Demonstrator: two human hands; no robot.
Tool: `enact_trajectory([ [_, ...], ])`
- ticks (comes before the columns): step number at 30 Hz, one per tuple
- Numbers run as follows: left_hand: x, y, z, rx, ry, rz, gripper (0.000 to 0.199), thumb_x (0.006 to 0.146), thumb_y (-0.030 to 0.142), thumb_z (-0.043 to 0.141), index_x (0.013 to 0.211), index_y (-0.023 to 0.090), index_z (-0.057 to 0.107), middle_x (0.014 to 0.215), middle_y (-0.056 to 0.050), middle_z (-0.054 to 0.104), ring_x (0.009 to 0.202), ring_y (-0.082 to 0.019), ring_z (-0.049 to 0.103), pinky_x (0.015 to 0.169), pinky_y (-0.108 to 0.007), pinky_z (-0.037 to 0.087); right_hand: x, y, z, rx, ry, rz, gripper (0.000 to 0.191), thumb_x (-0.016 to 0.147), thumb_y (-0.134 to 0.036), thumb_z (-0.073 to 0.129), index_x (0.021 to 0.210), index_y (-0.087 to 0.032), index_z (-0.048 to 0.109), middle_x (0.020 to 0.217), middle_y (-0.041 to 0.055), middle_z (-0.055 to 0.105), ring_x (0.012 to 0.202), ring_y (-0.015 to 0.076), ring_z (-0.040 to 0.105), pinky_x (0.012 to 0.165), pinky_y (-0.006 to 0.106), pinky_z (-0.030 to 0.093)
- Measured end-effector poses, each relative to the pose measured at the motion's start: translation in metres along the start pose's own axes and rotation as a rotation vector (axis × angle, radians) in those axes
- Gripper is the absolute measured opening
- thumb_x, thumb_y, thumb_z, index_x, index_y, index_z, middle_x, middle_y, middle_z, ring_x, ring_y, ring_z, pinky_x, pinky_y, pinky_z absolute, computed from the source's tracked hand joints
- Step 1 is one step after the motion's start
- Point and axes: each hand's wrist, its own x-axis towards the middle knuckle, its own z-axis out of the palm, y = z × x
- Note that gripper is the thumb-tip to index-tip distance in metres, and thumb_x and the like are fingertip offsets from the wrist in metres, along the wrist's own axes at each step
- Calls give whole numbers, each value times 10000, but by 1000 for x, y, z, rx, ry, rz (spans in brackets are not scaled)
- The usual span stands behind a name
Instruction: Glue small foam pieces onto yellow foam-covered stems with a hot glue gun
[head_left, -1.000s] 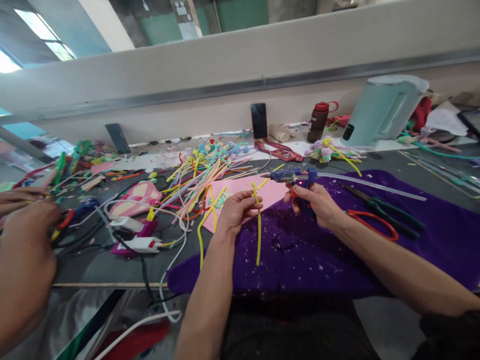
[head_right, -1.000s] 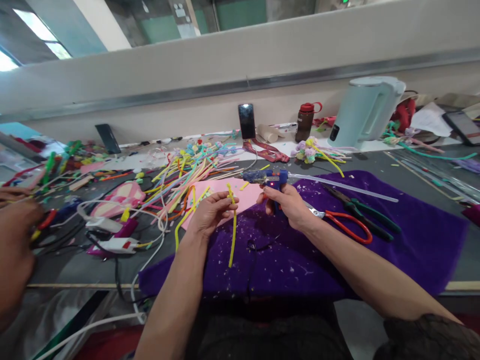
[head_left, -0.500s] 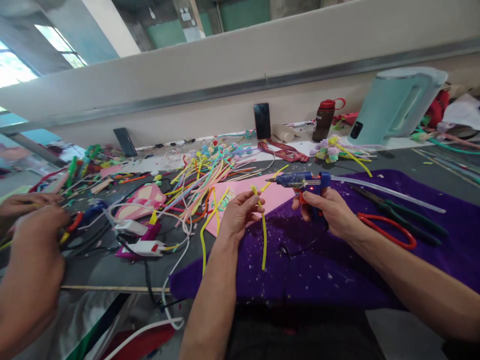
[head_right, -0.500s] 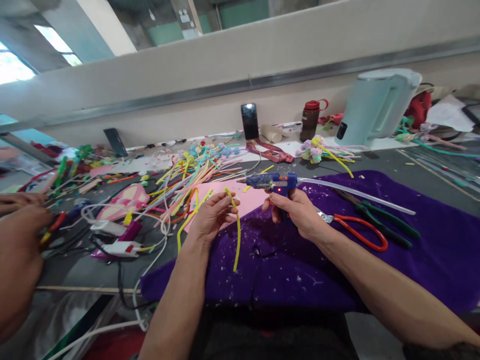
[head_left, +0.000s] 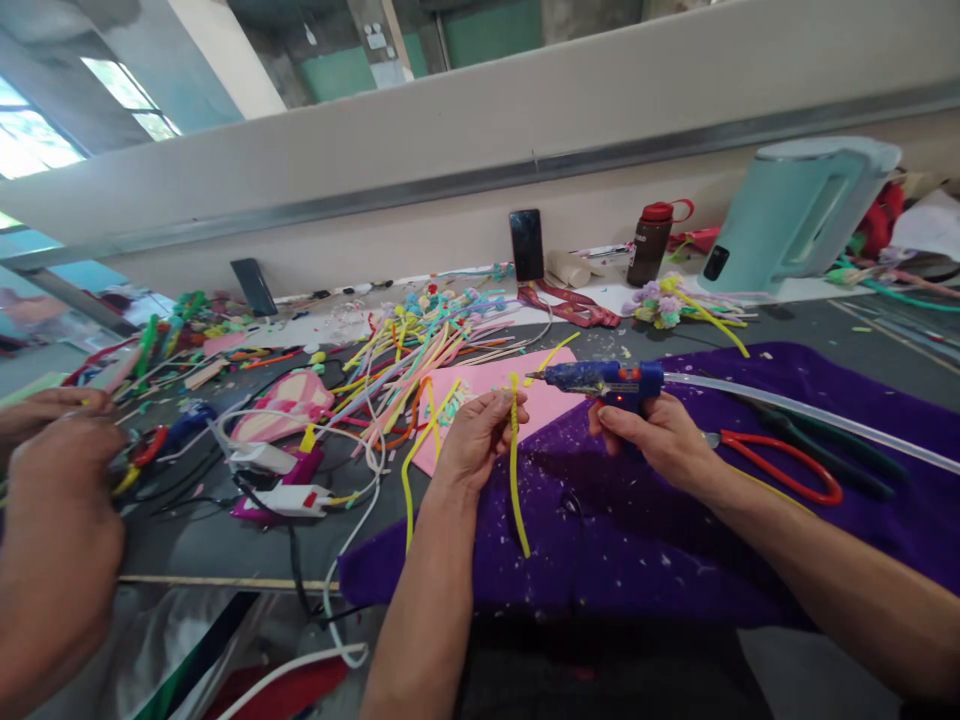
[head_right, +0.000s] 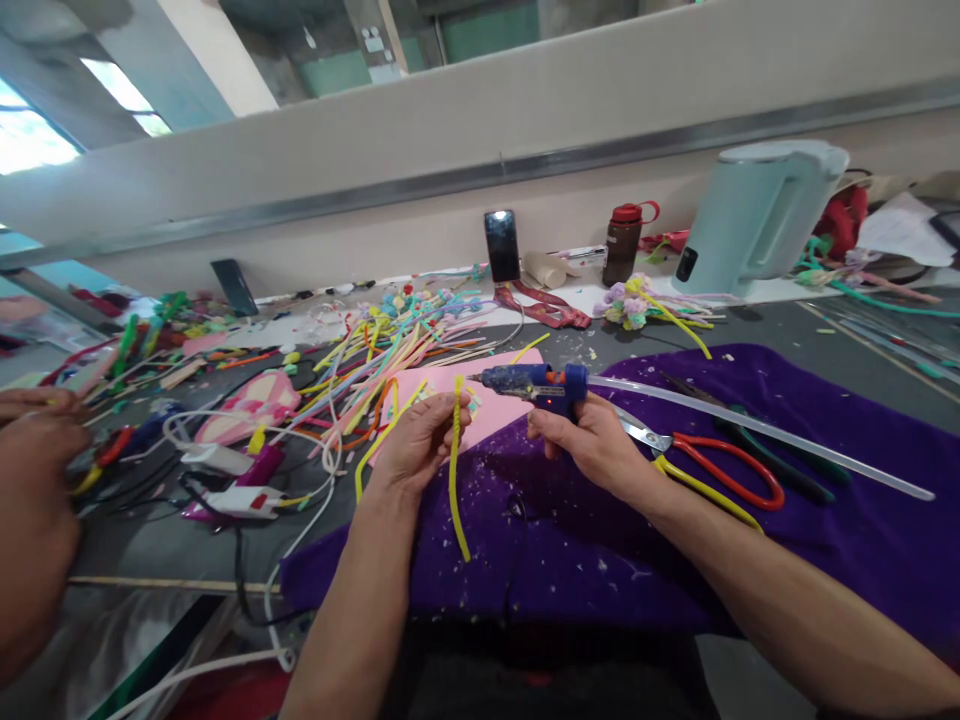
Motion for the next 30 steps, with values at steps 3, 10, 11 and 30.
enact_trajectory([
  [3, -1, 0, 0, 0, -13, 13, 264, 691, 363, 646, 797, 122, 639, 601, 19, 592, 362, -5, 379, 326, -148, 250, -1, 0, 0, -69, -7, -25, 296, 797, -421, 541, 701, -144, 588, 599, 20, 567, 526, 120, 518, 535, 250, 397],
  [10, -1, 1, 1, -14, -15, 26, 243, 717, 344, 629, 813, 121, 645, 606, 16, 592, 365, -4, 389, 321, -141, 245, -4, 1, -1, -216, 41, -40, 329, 789, -448, 538, 653, -151, 582, 547, 14, 561, 528, 131, 522, 548, 254, 396],
  [11, -2, 1, 1, -20, -15, 23, 242, 717, 343, 629, 811, 121, 645, 602, 15, 591, 364, -4, 392, 322, -138, 246, -4, 1, 0, -202, 44, -40, 326, 788, -448, 539, 658, -152, 579, 550, 14, 560, 524, 131, 521, 543, 254, 398],
  [30, -6, 8, 5, -243, -175, -88, 200, 672, 287, 644, 685, 134, 516, 512, 35, 450, 383, -30, 374, 328, -139, 236, -10, -3, 4, -106, -17, -83, 264, 814, -411, 518, 781, -155, 573, 680, 32, 577, 549, 128, 507, 540, 264, 402],
])
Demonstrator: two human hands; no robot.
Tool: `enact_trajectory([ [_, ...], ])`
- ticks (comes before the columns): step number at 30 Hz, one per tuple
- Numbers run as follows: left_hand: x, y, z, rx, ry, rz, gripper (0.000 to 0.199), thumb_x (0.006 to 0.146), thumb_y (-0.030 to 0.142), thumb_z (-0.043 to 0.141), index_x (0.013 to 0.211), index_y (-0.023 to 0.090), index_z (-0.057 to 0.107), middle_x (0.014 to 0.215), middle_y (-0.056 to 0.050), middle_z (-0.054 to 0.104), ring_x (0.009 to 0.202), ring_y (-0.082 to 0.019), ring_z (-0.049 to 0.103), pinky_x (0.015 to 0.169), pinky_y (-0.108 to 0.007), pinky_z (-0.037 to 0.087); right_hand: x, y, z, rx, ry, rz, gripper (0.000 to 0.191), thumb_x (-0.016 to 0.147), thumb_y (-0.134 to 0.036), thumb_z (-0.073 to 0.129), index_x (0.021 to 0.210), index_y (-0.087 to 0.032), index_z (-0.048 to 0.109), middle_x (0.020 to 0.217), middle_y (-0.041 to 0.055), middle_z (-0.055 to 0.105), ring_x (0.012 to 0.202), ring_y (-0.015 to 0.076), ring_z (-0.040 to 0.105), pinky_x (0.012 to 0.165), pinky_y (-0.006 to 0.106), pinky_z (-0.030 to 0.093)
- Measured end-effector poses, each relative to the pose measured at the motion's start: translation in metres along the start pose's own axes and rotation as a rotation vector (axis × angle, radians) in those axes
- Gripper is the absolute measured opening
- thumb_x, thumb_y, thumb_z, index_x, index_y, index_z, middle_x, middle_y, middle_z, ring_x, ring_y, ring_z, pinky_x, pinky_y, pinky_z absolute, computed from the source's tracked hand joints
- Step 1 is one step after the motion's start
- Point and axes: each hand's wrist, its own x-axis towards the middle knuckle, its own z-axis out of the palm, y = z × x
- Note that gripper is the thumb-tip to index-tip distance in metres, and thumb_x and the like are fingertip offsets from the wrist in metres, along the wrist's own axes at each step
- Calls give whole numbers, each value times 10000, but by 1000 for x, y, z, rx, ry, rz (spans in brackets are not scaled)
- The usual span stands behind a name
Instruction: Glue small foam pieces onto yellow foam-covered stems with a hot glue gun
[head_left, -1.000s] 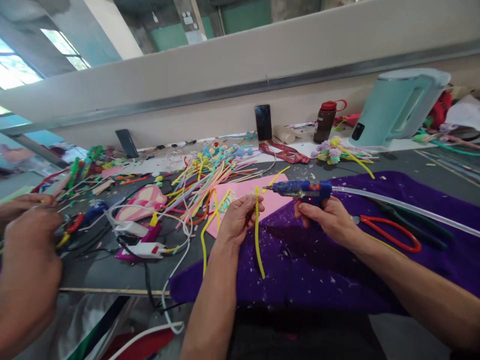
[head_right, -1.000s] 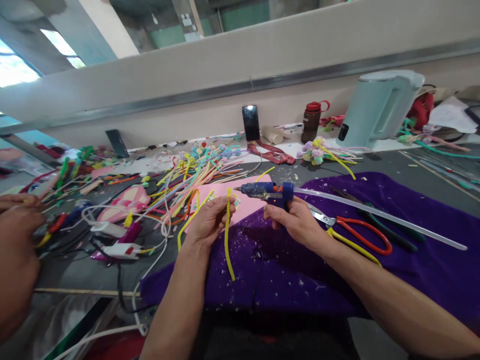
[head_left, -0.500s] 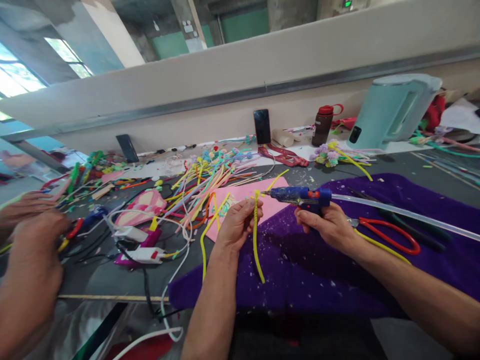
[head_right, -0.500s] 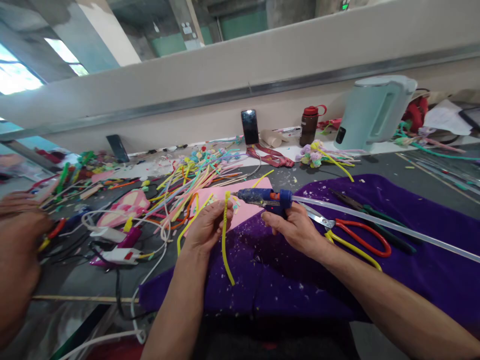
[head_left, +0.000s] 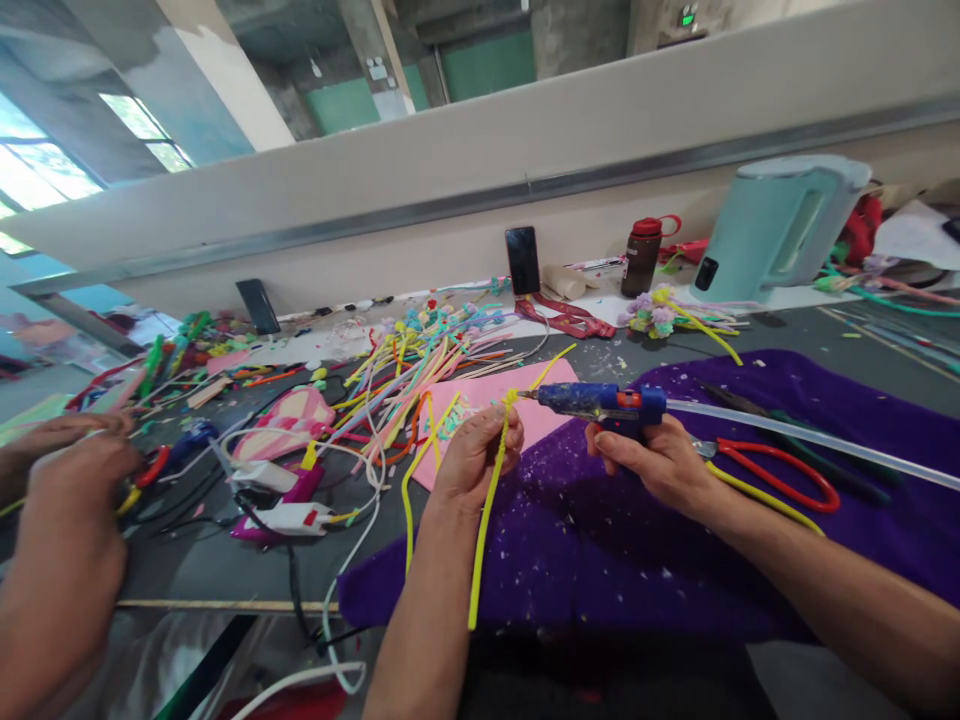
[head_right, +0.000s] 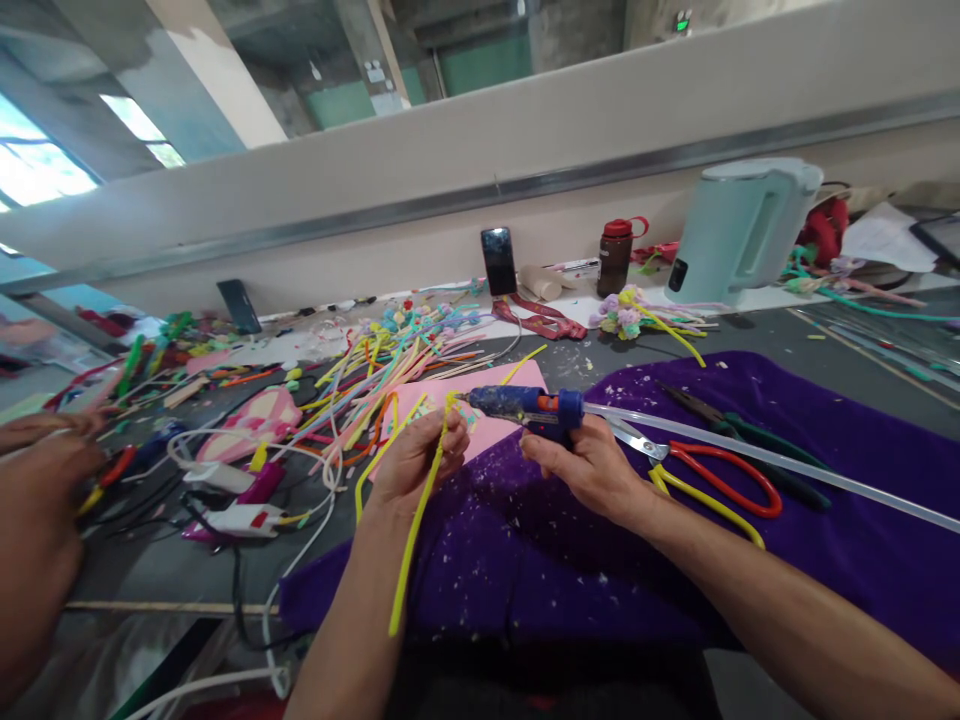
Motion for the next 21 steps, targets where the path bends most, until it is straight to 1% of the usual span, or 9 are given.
enact_trajectory([
  [6, 1, -1, -2, 18, -3, 0, 232, 652, 316, 661, 695, 140, 518, 522, 34, 453, 400, -37, 389, 341, -142, 250, -1, 5, -1, -93, 30, 12, 277, 806, -424, 521, 763, -158, 585, 617, 15, 564, 530, 130, 507, 515, 257, 386],
  [10, 1, -1, -2, 20, 8, -3, 231, 653, 319, 661, 692, 140, 520, 518, 34, 452, 401, -37, 393, 345, -142, 259, -1, 5, -1, -174, 44, 16, 312, 802, -431, 522, 636, -170, 559, 536, 2, 534, 510, 129, 490, 503, 254, 368],
  [13, 1, -2, -2, 25, 10, 2, 219, 658, 312, 656, 685, 140, 523, 517, 32, 455, 401, -38, 400, 348, -145, 265, 0, 4, -2, -218, 45, 11, 342, 798, -438, 525, 577, -178, 538, 526, 3, 531, 504, 128, 481, 498, 254, 357],
  [21, 1, -3, -1, 13, 4, 21, 200, 678, 295, 643, 681, 127, 535, 515, 29, 457, 392, -30, 392, 340, -140, 253, -2, 2, -1, -218, 33, -5, 330, 799, -426, 527, 572, -188, 540, 526, -3, 522, 498, 126, 475, 497, 253, 355],
])
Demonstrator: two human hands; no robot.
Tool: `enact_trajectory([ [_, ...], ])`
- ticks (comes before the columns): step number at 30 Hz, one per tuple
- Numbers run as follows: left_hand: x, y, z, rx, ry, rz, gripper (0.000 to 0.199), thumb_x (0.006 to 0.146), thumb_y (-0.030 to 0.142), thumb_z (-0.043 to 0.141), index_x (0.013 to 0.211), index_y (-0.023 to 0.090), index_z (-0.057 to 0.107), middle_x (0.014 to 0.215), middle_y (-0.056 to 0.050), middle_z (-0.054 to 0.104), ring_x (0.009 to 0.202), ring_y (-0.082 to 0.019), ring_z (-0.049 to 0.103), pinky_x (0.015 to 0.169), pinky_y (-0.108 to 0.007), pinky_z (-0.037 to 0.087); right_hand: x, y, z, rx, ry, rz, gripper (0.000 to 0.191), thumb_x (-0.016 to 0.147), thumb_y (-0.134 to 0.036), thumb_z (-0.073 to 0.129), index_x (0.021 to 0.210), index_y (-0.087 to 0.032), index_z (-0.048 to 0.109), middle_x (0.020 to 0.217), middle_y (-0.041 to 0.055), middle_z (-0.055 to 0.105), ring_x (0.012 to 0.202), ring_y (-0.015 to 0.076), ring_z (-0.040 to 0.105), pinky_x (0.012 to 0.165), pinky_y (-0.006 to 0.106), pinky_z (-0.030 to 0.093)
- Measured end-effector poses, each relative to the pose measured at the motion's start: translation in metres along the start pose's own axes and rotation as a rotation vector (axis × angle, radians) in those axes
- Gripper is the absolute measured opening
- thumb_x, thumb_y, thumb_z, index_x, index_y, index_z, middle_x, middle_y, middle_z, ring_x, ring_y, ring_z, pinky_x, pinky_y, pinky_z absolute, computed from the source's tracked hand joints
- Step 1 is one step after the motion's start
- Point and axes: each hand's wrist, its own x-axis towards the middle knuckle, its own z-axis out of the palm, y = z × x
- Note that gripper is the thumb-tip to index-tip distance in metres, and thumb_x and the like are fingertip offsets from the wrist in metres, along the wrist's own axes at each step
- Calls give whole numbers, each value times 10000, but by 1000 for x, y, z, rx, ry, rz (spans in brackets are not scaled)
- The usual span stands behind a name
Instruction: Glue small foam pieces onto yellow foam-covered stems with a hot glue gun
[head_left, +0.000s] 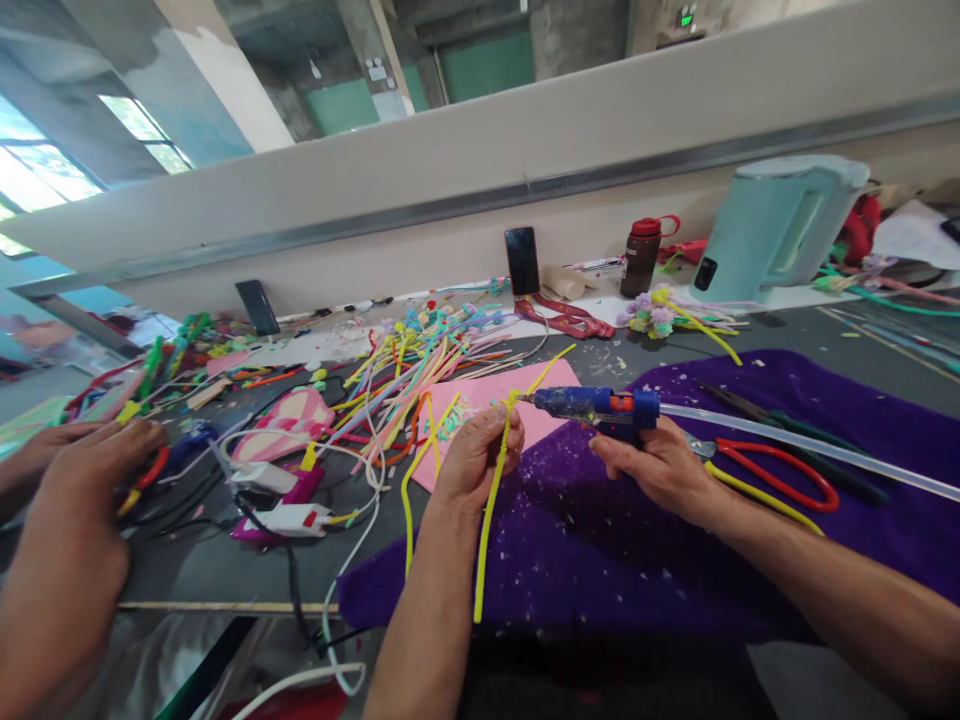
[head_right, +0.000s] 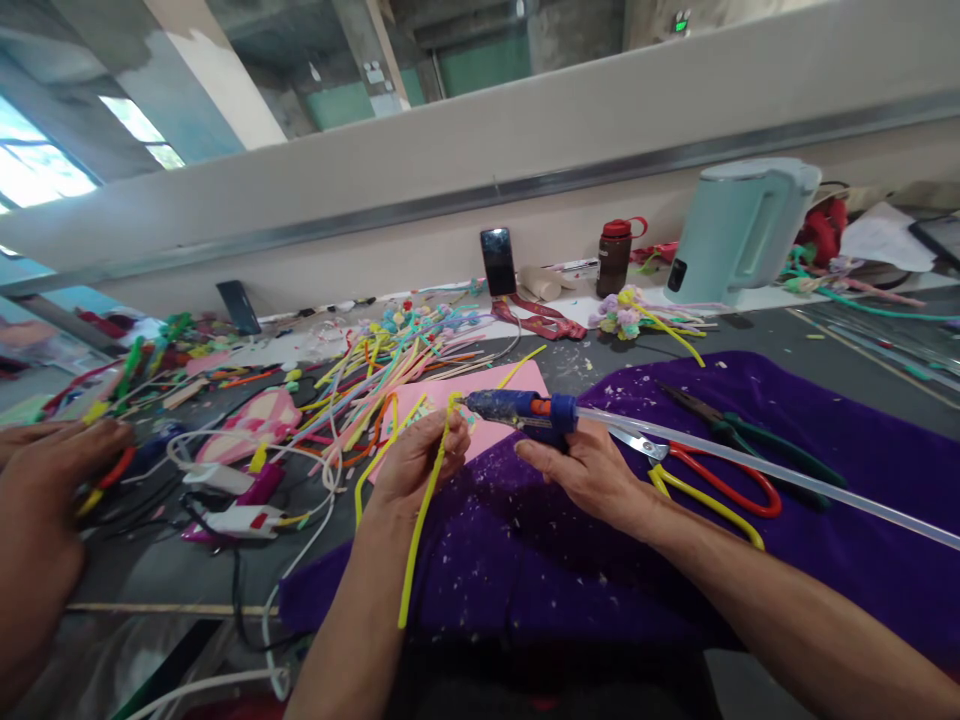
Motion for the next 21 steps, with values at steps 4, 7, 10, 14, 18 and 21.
enact_trajectory([
  [4, -1, 0, 0, -4, 0, -5, 194, 681, 290, 640, 688, 127, 535, 523, 28, 460, 398, -30, 399, 345, -136, 263, 0, -2, -1, -16, -11, 22, 352, 806, -442, 510, 570, -181, 535, 526, 1, 516, 497, 123, 472, 486, 249, 348],
  [7, -1, 0, -1, -18, -8, -3, 180, 691, 279, 631, 691, 126, 537, 526, 26, 467, 405, -31, 401, 351, -133, 266, 2, -2, -1, -4, -5, 42, 355, 802, -448, 512, 576, -176, 535, 521, 1, 512, 493, 118, 465, 477, 244, 344],
  [10, -1, 0, -1, -19, -8, 2, 180, 687, 277, 635, 686, 127, 536, 523, 26, 472, 407, -33, 399, 354, -133, 266, 3, 0, -1, 58, -10, 37, 340, 805, -441, 511, 603, -169, 535, 537, 0, 517, 512, 118, 473, 498, 243, 358],
  [14, 0, 0, -1, -9, -13, 20, 182, 689, 278, 632, 691, 122, 540, 521, 25, 474, 401, -35, 397, 354, -136, 251, 4, 5, 0, 152, -41, 26, 310, 817, -428, 503, 675, -155, 539, 575, 1, 522, 544, 123, 496, 534, 247, 381],
  [18, -1, -1, -1, 7, -10, 14, 182, 694, 282, 629, 693, 122, 542, 515, 26, 479, 381, -32, 386, 353, -141, 242, 3, 6, 1, 166, -46, 28, 293, 817, -422, 507, 745, -142, 555, 621, 6, 542, 545, 119, 504, 535, 245, 385],
  [21, -1, -1, -1, 17, 3, 24, 190, 688, 289, 636, 693, 122, 547, 515, 25, 481, 382, -32, 385, 354, -144, 249, 4, 4, 0, 135, -42, 32, 311, 815, -428, 506, 688, -147, 547, 582, 1, 533, 544, 119, 502, 534, 240, 380],
])
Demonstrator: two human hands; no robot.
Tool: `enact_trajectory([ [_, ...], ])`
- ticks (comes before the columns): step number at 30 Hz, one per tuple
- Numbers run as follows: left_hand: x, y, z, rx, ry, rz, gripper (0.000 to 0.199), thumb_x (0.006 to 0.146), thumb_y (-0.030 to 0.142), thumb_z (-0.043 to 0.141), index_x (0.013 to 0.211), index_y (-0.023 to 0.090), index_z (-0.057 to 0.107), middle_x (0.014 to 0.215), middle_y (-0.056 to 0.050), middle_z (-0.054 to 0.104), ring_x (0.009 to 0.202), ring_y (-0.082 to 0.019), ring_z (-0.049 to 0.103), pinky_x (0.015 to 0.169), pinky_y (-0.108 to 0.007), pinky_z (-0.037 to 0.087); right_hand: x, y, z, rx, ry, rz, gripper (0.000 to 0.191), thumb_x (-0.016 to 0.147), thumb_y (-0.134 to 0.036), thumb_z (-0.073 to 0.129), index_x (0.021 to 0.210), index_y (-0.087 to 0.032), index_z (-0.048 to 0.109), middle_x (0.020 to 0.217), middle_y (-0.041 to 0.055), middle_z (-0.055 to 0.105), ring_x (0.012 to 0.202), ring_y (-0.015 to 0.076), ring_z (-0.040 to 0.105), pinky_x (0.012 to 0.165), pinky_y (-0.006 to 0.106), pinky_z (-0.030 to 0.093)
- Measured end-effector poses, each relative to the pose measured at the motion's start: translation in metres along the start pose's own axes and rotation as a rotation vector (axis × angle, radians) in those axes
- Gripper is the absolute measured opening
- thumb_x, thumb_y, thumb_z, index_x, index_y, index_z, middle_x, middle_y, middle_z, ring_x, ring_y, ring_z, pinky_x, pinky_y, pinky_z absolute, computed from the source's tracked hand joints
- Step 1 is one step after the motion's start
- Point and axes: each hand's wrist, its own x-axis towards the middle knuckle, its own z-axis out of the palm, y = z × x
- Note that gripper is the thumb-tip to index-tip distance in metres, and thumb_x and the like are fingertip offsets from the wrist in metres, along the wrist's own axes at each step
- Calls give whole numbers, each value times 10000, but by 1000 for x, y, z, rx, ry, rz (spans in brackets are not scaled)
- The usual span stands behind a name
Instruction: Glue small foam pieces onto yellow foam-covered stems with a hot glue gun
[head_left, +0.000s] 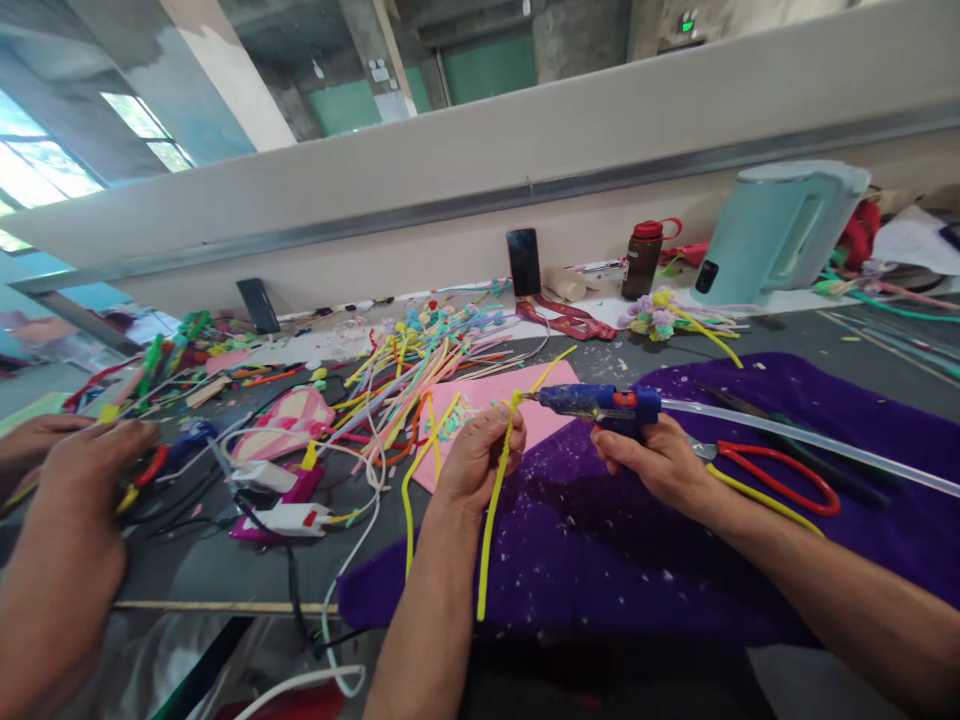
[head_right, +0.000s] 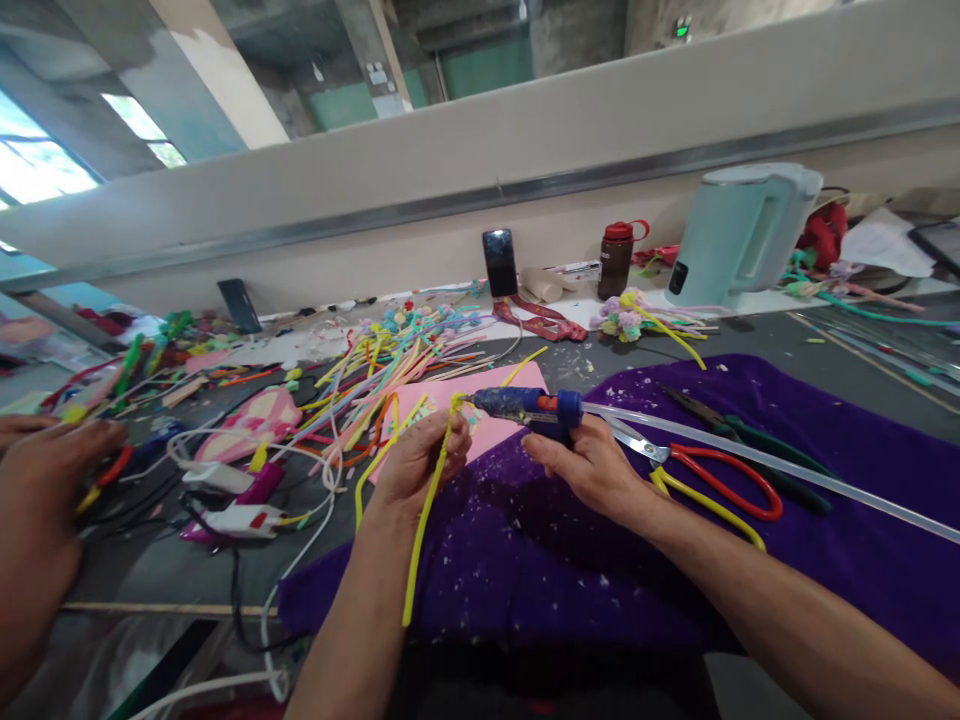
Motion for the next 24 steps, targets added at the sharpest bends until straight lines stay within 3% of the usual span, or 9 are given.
enact_trajectory([
  [8, 0, 0, 1, -20, -6, -4, 177, 704, 280, 620, 693, 117, 551, 515, 21, 476, 386, -34, 385, 349, -139, 233, -1, -7, -1, -137, 38, 13, 349, 805, -434, 516, 604, -153, 561, 524, -11, 524, 501, 101, 473, 506, 226, 353],
  [17, -2, 1, 3, -8, 3, 2, 187, 684, 285, 633, 687, 121, 543, 509, 26, 470, 381, -34, 386, 348, -141, 241, 1, 0, 1, 28, 18, -15, 298, 817, -419, 509, 721, -141, 559, 608, 2, 540, 558, 116, 511, 550, 240, 392],
  [24, -2, 2, 4, 11, 12, 4, 190, 677, 288, 635, 690, 120, 547, 505, 27, 471, 381, -33, 384, 349, -141, 243, 1, -1, 0, -64, 14, -2, 340, 818, -433, 501, 641, -146, 548, 560, -3, 534, 532, 111, 494, 523, 231, 368],
])
